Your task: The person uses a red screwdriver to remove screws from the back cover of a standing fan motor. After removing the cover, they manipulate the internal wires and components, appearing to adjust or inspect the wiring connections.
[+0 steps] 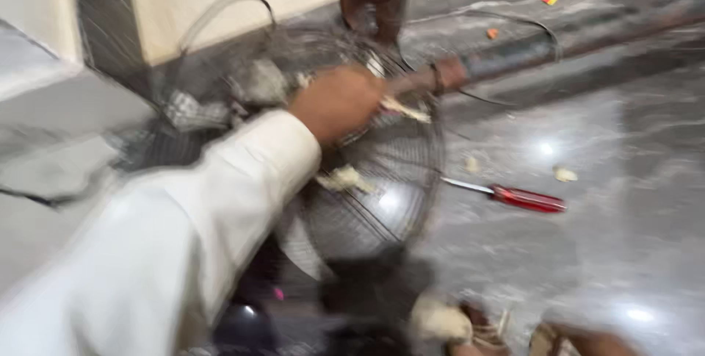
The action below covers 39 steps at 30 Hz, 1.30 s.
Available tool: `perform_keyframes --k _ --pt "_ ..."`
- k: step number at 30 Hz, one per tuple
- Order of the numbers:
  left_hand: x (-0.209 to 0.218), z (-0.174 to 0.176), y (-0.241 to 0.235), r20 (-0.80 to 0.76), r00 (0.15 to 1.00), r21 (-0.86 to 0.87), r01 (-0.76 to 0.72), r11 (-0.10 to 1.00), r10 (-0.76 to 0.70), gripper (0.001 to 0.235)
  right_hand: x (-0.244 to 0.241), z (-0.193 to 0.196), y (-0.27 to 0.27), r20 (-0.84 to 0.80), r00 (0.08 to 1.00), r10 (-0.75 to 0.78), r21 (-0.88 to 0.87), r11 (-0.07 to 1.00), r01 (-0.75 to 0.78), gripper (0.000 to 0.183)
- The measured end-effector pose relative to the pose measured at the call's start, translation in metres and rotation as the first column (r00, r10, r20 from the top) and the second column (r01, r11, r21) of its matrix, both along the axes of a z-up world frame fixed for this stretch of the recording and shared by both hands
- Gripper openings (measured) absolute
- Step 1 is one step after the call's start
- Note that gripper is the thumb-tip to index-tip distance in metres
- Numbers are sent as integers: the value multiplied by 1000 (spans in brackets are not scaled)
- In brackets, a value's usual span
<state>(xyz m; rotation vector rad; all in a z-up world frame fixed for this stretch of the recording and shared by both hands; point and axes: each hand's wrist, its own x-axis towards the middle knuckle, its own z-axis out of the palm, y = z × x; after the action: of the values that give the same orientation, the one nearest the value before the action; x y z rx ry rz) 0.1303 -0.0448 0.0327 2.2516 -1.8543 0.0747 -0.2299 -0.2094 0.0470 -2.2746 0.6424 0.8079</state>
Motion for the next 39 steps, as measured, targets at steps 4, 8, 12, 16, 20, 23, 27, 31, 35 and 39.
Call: perform_keyframes --k 4,8,12,16,20,23,27,31,35,39 --pt "8 -9 10 -20 987 55 -158 986 159 16 -67 -27 -46 -24 1000 13 -135 991 -16 33" --pt "-4 -15 15 -47 998 -51 -52 997 49 20 -57 -23 -83 -18 999 -46 -360 932 36 35" --pt "-6 -6 24 -57 998 -134 -13 991 5 28 9 -3 -99 -81 997 -6 -566 824 -41 33" --pt "-8 1 19 -177 983 -7 -40 999 38 34 55 21 -89 61 994 94 -516 855 -50 39" --pt "-8 7 30 -66 995 -183 60 981 -73 38 77 38 -85 39 986 164 -592 798 -109 37" --pt "-14 8 42 -41 999 -198 -1 980 -7 32 85 41 -79 -6 981 194 -640 753 -153 37" --pt "-26 7 45 67 997 -180 -19 984 31 33 92 47 -59 212 924 317 -579 803 -143 41" --pt "-37 9 43 203 979 -173 13 985 23 48 117 61 -33 205 955 215 -481 872 -93 38" --pt "-41 10 44 490 871 -92 92 992 -35 29 134 75 -16 182 972 148 -446 894 -53 35" --pt "-42 11 41 491 871 8 22 1000 -23 12 143 79 -6 81 992 101 -419 906 -58 42"
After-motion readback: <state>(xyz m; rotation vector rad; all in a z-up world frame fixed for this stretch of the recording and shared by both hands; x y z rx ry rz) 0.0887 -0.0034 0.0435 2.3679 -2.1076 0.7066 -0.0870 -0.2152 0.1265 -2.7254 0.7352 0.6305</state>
